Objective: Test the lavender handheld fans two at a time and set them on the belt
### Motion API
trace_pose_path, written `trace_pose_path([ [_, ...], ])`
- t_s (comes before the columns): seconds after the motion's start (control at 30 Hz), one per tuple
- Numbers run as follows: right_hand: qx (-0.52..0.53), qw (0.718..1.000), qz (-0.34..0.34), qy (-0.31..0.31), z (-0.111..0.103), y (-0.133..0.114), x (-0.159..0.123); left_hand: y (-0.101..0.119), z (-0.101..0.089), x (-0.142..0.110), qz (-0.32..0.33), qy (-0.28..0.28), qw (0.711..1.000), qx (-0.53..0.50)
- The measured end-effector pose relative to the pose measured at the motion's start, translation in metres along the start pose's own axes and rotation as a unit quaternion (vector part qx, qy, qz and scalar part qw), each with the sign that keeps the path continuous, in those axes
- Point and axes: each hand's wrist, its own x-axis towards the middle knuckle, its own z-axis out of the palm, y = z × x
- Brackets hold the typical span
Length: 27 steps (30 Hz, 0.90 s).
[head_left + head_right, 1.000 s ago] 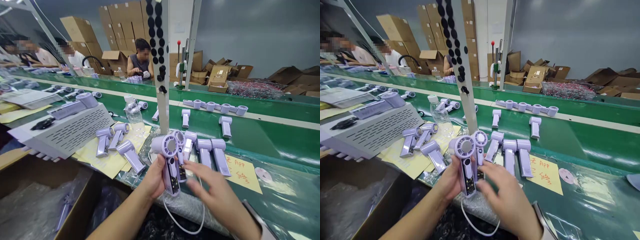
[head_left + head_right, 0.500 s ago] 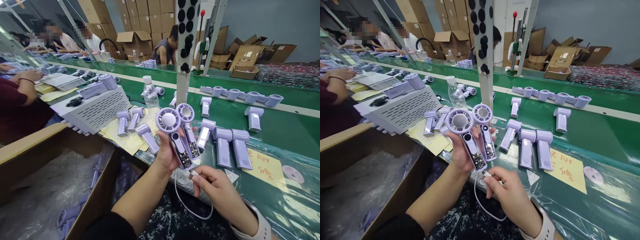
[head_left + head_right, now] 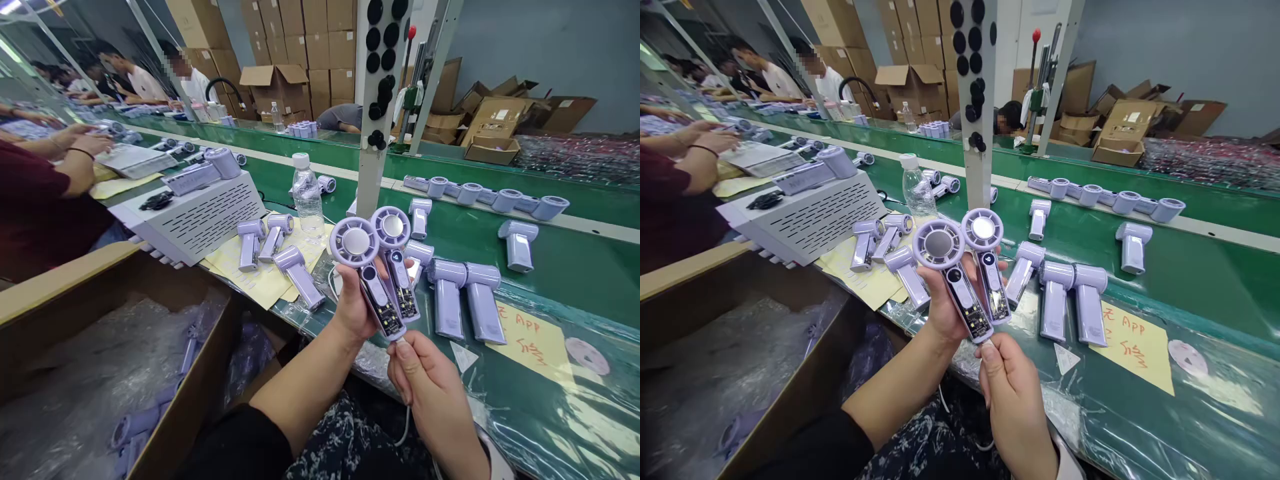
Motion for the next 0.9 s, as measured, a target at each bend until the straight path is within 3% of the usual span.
trace_pose_path([
  [0.1,-0.038,0.999,-0.002,-0.029,-0.002,0.0,0.004,-0.001,-0.004,0.004,-0.006,-0.005,1.0,-0.024],
  [0.27,-0.05,0.996,-0.047,0.048,0.001,0.007,0.001,-0.007,-0.006,-0.002,0.012,0.0,1.0,-0.025],
  [0.37,-0.084,0.993,-0.084,-0.011,-0.004,0.002,0.004,-0.005,-0.003,-0.005,0.034,-0.014,0.999,0.007],
  [0.47,-0.161,0.969,-0.17,-0.085,-0.015,-0.01,0.006,0.005,0.002,-0.007,0.024,0.002,0.999,-0.029],
  [0.57,-0.191,0.952,-0.224,-0.081,-0.019,-0.019,0.002,0.016,0.01,-0.01,-0.002,0.03,0.996,-0.081],
  [0.7,-0.135,0.978,-0.156,0.008,-0.009,-0.018,-0.004,0.021,0.017,-0.017,0.012,0.007,0.999,-0.049],
  [0.8,-0.027,0.995,-0.087,0.025,0.001,-0.009,-0.007,0.016,0.017,-0.021,0.048,-0.014,0.999,-0.004],
  [0.9,0.053,0.996,-0.06,0.041,0.005,0.001,-0.006,0.005,0.013,-0.024,0.073,-0.023,0.997,0.013],
])
